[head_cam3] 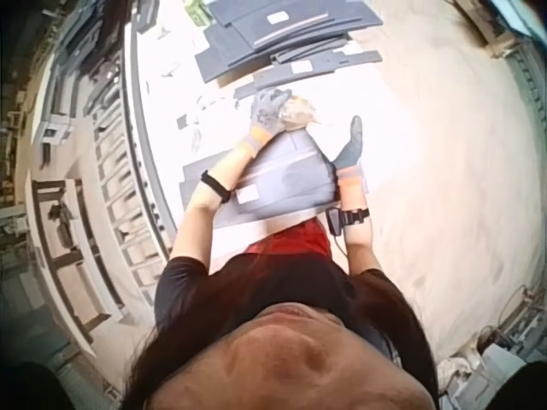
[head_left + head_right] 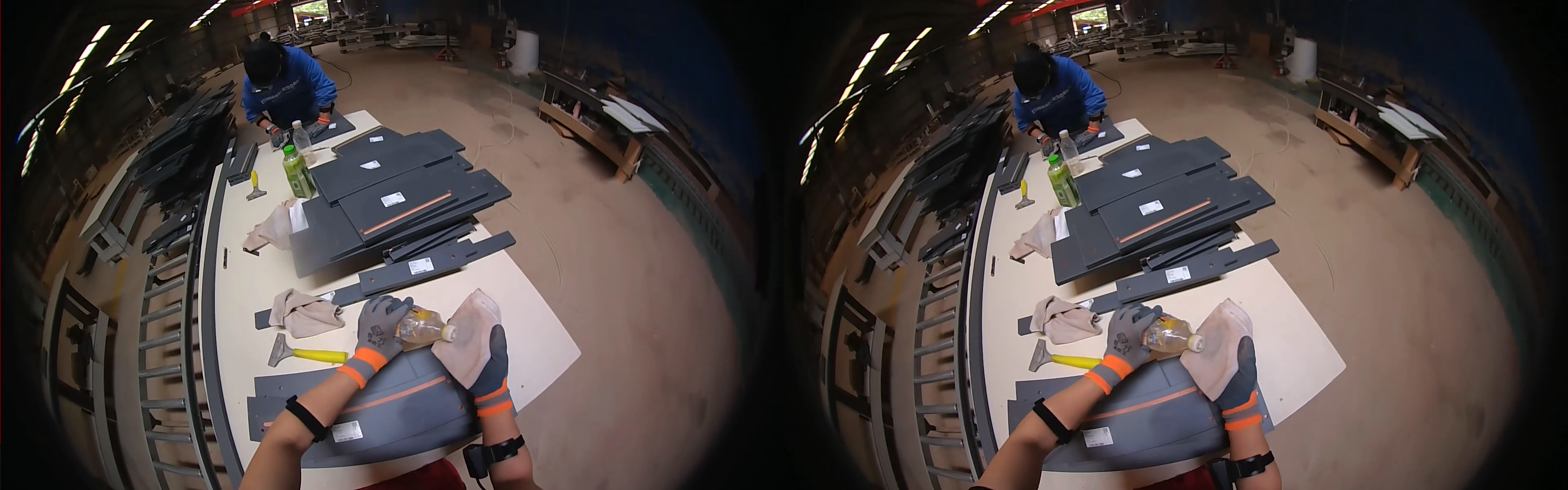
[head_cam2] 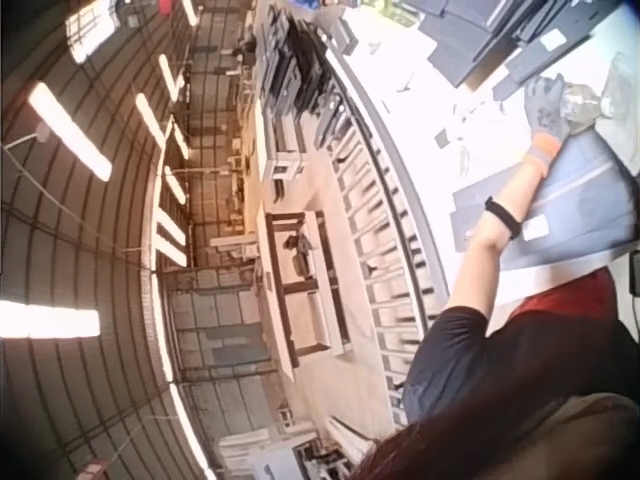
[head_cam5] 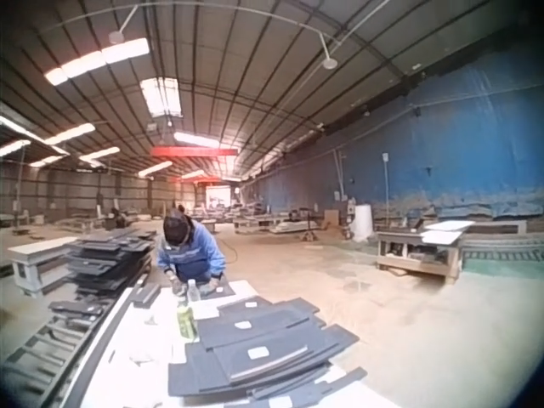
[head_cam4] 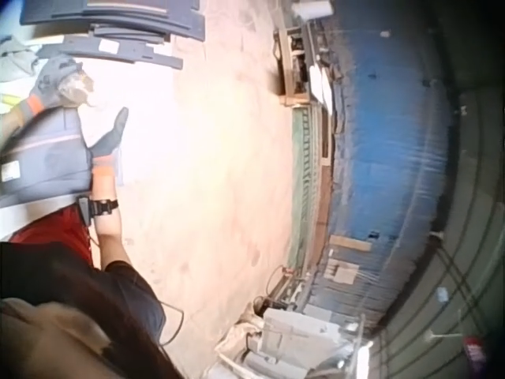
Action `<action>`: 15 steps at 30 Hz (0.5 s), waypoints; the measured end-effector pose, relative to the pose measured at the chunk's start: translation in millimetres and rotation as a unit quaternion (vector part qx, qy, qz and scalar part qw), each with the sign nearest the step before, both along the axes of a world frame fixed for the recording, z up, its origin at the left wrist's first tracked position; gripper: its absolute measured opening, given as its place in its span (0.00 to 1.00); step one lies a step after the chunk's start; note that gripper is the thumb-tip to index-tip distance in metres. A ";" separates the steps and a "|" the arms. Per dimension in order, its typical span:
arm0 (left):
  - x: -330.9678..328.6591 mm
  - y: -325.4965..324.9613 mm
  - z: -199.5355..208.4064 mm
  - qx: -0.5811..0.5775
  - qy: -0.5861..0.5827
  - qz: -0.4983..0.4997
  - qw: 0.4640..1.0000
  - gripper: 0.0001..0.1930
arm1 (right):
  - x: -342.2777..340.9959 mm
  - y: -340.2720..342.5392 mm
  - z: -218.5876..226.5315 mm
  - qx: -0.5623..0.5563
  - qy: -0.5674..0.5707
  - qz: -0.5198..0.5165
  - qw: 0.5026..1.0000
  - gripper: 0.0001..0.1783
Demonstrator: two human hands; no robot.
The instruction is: Cleaning and inspecting grey furniture panels using a cloth and scraper at a workbench.
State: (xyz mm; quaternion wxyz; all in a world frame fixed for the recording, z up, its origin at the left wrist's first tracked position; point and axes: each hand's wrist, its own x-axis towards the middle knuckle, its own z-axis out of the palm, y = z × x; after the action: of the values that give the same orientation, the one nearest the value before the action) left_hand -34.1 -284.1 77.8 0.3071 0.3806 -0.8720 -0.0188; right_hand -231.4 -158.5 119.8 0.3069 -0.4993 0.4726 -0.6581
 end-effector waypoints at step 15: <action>20.7 59.9 -14.0 0.180 0.087 0.120 0.972 0.39 | -22.6 108.1 -31.6 0.146 -0.490 0.028 0.859 0.38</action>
State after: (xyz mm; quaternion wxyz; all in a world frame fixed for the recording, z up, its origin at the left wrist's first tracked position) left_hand -13.4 -224.3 63.8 0.3082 0.5285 -0.7721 -0.1718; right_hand -253.9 -50.5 88.2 0.5864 -0.0753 0.3380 -0.7323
